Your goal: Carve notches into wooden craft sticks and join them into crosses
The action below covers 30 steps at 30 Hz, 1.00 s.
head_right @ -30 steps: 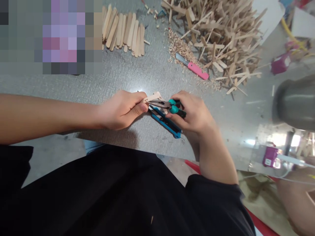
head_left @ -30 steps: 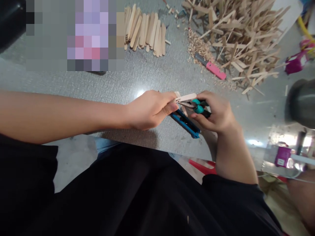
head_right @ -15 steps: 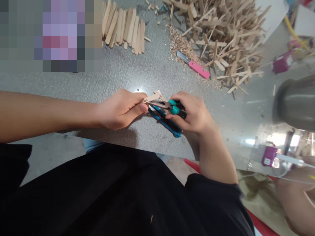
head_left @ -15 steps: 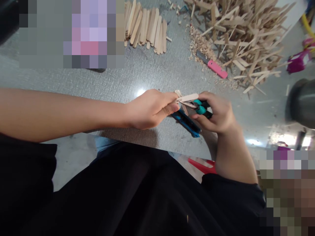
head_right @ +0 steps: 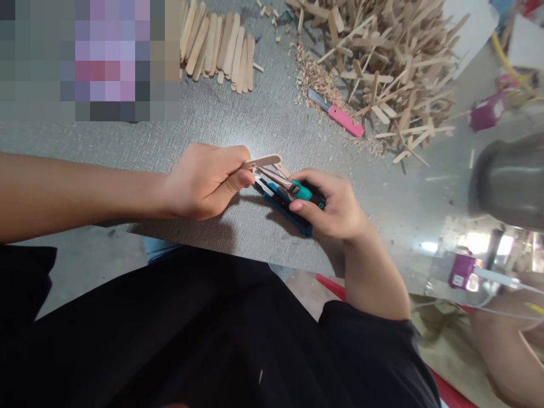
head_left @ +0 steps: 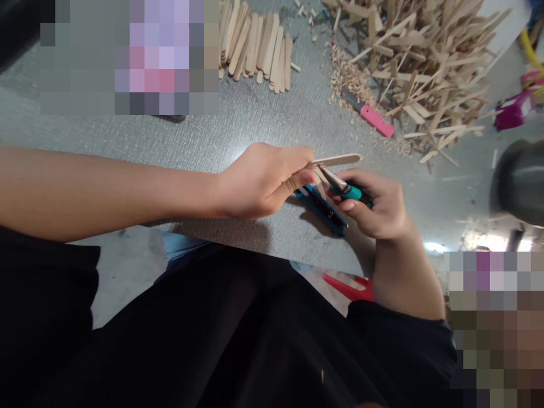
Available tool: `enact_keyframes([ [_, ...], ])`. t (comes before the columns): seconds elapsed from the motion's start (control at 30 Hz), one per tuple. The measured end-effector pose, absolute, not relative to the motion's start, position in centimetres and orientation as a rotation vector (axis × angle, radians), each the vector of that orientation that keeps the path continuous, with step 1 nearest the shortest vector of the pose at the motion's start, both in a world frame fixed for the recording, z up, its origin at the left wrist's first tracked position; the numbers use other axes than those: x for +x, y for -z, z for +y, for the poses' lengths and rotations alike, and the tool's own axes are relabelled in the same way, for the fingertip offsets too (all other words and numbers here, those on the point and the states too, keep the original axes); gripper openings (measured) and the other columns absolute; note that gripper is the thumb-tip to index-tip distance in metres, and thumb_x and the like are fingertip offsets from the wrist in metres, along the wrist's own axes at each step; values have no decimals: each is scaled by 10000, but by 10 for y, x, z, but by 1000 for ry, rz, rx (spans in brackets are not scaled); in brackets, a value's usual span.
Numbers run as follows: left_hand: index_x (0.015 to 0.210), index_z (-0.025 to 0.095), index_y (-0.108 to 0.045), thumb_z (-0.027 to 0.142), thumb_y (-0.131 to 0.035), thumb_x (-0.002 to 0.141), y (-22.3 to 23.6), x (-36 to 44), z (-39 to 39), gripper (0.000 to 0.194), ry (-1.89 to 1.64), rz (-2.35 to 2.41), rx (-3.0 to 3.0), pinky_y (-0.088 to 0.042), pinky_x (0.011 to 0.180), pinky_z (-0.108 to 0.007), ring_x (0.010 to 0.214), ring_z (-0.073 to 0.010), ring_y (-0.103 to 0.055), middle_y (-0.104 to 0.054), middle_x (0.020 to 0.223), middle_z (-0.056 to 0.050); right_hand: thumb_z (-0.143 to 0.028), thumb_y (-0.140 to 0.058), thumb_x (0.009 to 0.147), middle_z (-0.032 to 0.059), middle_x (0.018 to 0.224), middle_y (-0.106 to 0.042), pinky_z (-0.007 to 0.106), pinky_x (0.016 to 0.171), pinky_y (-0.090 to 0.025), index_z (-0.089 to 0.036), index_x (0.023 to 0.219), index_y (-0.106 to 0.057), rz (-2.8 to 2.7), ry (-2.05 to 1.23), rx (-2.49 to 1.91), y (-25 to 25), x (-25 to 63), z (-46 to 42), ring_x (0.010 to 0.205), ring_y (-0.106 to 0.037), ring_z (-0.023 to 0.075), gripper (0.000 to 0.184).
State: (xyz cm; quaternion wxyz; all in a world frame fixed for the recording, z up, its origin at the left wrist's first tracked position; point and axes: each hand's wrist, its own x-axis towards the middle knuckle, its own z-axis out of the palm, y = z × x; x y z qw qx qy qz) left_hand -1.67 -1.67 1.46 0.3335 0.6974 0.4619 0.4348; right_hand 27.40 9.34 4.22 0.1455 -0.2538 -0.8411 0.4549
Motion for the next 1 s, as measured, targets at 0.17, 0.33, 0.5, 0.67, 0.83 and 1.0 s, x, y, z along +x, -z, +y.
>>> enact_keyframes([
  [0.17, 900, 280, -497, 475, -528, 1210, -11, -19, -14, 368, -1187, 1314, 1869, -394, 671, -352, 656, -193, -591, -510, 715, 6, -753, -889, 1042, 6, 721, -666, 293, 501, -400, -241, 959, -826, -2135, -1858, -986, -59, 265, 79, 580, -541, 143, 523],
  [0.33, 966, 274, -516, 333, -495, 1230, -5, -17, -24, 272, -1524, 958, 2179, -318, 582, -327, 553, -140, -497, -555, 717, 39, -906, -896, 922, 14, 719, -633, 302, 400, -300, -252, 917, -782, -1789, -1943, -1232, -57, 260, 85, 496, -512, 152, 664],
  [0.5, 948, 259, -562, 452, -468, 1283, -8, -13, -28, 398, -1432, 1097, 1934, -365, 586, -321, 556, -123, -543, -615, 715, 39, -863, -840, 1011, 24, 810, -718, 355, 577, -452, -272, 960, -765, -2086, -1264, -1267, -39, 265, 95, 640, -628, 192, 598],
  [0.67, 945, 246, -621, 423, -471, 1247, -13, -12, -25, 381, -1291, 1199, 1640, -495, 707, -347, 677, -162, -634, -641, 762, 6, -748, -813, 1058, 82, 1022, -802, 486, 836, -579, -305, 1198, -770, -2371, -490, -1118, -26, 266, 88, 907, -749, 303, 466],
  [0.83, 921, 255, -639, 537, -495, 1222, -13, -10, -23, 437, -1225, 1224, 1497, -506, 763, -369, 755, -198, -642, -553, 723, 7, -669, -792, 1087, 93, 1054, -804, 474, 760, -588, -306, 1212, -727, -2425, -445, -910, -24, 261, 82, 848, -735, 289, 389],
  [1.0, 913, 277, -608, 567, -515, 1225, -9, -7, -21, 436, -1168, 1179, 1313, -449, 669, -343, 661, -194, -549, -423, 621, 44, -636, -779, 1086, 98, 1089, -833, 466, 766, -634, -297, 1238, -736, -2479, -464, -851, -24, 260, 79, 901, -779, 298, 374],
])
